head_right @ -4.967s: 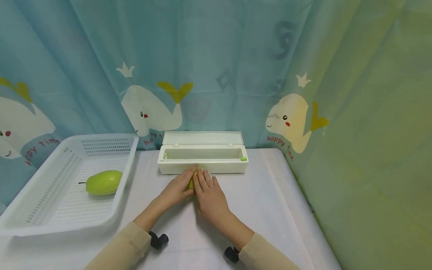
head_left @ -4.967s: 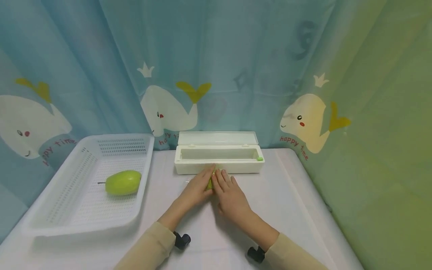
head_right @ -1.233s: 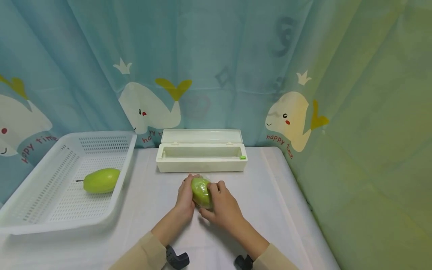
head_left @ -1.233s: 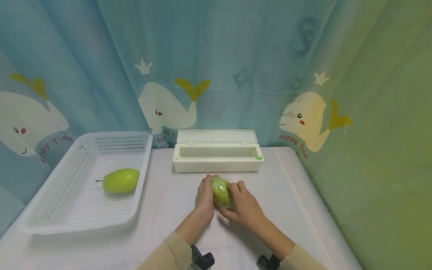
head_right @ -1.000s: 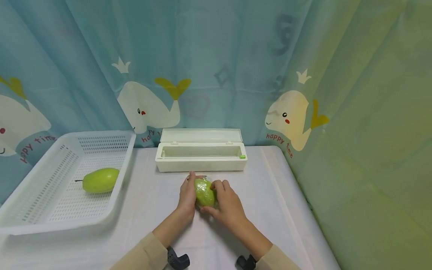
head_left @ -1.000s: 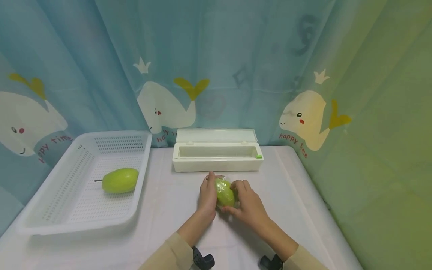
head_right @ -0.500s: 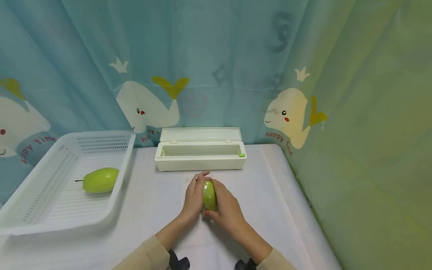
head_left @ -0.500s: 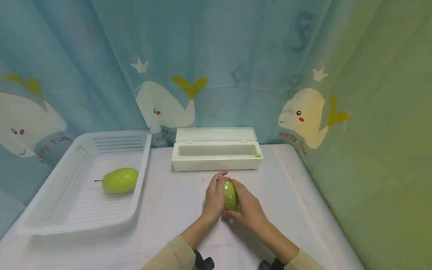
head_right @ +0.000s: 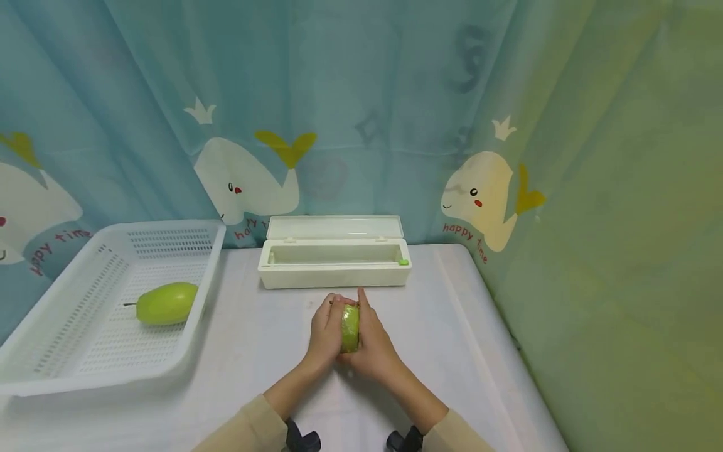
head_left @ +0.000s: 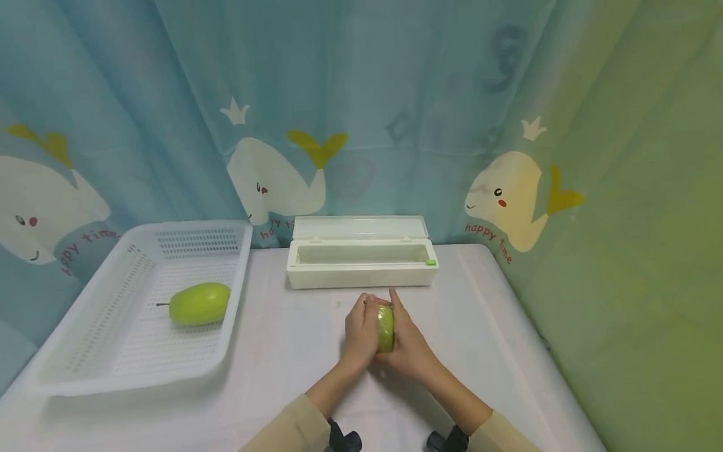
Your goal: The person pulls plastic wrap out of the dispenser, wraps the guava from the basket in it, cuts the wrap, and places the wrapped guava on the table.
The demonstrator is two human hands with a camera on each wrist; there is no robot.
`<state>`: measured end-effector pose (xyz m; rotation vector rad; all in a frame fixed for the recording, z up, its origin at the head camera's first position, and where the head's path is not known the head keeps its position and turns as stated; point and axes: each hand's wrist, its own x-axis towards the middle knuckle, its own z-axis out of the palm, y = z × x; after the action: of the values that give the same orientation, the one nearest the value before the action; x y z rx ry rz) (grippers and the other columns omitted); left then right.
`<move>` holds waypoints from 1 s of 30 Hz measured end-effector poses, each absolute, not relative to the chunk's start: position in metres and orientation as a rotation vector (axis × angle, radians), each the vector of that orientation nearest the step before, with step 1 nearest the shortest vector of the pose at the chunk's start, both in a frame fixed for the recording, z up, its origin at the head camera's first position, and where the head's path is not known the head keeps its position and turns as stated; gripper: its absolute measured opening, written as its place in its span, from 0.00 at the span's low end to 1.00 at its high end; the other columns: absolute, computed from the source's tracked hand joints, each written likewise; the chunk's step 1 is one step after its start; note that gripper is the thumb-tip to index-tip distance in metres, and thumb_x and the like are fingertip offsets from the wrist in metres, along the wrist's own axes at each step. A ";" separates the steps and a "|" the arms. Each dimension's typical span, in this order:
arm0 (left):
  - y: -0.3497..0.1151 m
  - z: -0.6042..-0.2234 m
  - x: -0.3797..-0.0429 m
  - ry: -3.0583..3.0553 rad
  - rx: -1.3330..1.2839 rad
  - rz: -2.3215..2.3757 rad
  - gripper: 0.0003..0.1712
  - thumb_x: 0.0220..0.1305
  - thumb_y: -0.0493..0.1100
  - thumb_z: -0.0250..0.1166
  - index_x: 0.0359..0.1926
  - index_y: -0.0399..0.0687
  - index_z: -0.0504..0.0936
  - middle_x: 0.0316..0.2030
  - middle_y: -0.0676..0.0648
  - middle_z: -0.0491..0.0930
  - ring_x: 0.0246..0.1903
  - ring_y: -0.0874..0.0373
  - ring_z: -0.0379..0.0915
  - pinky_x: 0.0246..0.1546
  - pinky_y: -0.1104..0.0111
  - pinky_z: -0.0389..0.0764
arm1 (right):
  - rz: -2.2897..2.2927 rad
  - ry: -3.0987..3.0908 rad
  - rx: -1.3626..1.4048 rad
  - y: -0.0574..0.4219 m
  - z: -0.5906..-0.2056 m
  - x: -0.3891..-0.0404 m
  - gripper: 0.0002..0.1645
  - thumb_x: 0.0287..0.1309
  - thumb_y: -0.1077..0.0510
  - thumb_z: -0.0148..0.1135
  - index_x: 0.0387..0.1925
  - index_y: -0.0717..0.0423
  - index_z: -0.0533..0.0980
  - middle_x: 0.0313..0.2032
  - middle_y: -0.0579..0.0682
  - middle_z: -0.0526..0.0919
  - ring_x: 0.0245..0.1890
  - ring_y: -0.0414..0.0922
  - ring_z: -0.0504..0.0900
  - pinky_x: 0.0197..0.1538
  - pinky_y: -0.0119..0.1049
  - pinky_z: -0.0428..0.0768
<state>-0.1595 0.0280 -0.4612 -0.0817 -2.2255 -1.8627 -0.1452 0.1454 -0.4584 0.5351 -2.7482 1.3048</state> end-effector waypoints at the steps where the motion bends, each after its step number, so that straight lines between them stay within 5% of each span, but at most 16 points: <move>1: 0.029 -0.460 -0.160 -2.217 -0.056 -1.872 0.21 0.80 0.49 0.43 0.39 0.47 0.81 0.36 0.49 0.83 0.30 0.62 0.71 0.33 0.70 0.74 | 1.291 -2.749 0.537 0.145 -0.459 -0.146 0.79 0.29 0.61 0.85 0.77 0.62 0.44 0.71 0.64 0.63 0.65 0.59 0.71 0.64 0.56 0.72; 6: 0.036 -0.460 -0.161 -2.168 0.076 -1.905 0.20 0.77 0.53 0.50 0.35 0.50 0.82 0.32 0.50 0.83 0.32 0.59 0.73 0.36 0.67 0.74 | 1.208 -2.742 0.525 0.146 -0.461 -0.147 0.73 0.27 0.58 0.86 0.75 0.66 0.53 0.71 0.61 0.65 0.65 0.56 0.73 0.62 0.55 0.74; 10: 0.040 -0.461 -0.159 -2.135 0.044 -1.937 0.20 0.77 0.54 0.50 0.44 0.51 0.85 0.52 0.50 0.83 0.54 0.55 0.77 0.58 0.57 0.74 | 1.165 -2.721 0.511 0.148 -0.462 -0.145 0.68 0.27 0.56 0.85 0.72 0.65 0.59 0.66 0.60 0.73 0.59 0.54 0.78 0.58 0.51 0.77; 13: 0.041 -0.461 -0.158 -2.102 -0.019 -1.949 0.21 0.78 0.51 0.48 0.50 0.49 0.85 0.58 0.52 0.81 0.63 0.54 0.73 0.66 0.55 0.69 | 1.147 -2.699 0.538 0.150 -0.463 -0.145 0.59 0.28 0.56 0.84 0.66 0.62 0.67 0.55 0.54 0.80 0.50 0.48 0.81 0.51 0.44 0.80; 17: 0.041 -0.462 -0.157 -2.096 -0.032 -1.966 0.23 0.79 0.53 0.45 0.43 0.49 0.86 0.46 0.54 0.87 0.54 0.56 0.80 0.58 0.63 0.75 | 1.090 -2.700 0.552 0.151 -0.464 -0.145 0.55 0.25 0.55 0.85 0.61 0.60 0.69 0.47 0.50 0.81 0.42 0.43 0.79 0.44 0.39 0.79; 26: 0.040 -0.458 -0.157 -1.923 -0.060 -2.134 0.22 0.79 0.47 0.47 0.36 0.37 0.81 0.41 0.42 0.87 0.57 0.46 0.78 0.65 0.59 0.69 | 1.253 -2.725 0.528 0.150 -0.461 -0.147 0.60 0.23 0.61 0.87 0.65 0.59 0.66 0.56 0.53 0.79 0.50 0.47 0.79 0.52 0.44 0.77; 30: 0.039 -0.440 -0.147 -1.927 -0.025 -2.112 0.21 0.79 0.42 0.47 0.36 0.32 0.80 0.37 0.37 0.86 0.53 0.43 0.80 0.61 0.62 0.73 | 1.359 -2.698 0.489 0.147 -0.461 -0.146 0.67 0.23 0.62 0.86 0.70 0.61 0.60 0.63 0.56 0.75 0.56 0.51 0.78 0.56 0.48 0.77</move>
<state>-0.1470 0.0387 -0.4395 -0.0247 -1.9269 -2.1120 -0.1457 0.1472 -0.4609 0.4889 -2.6976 1.3593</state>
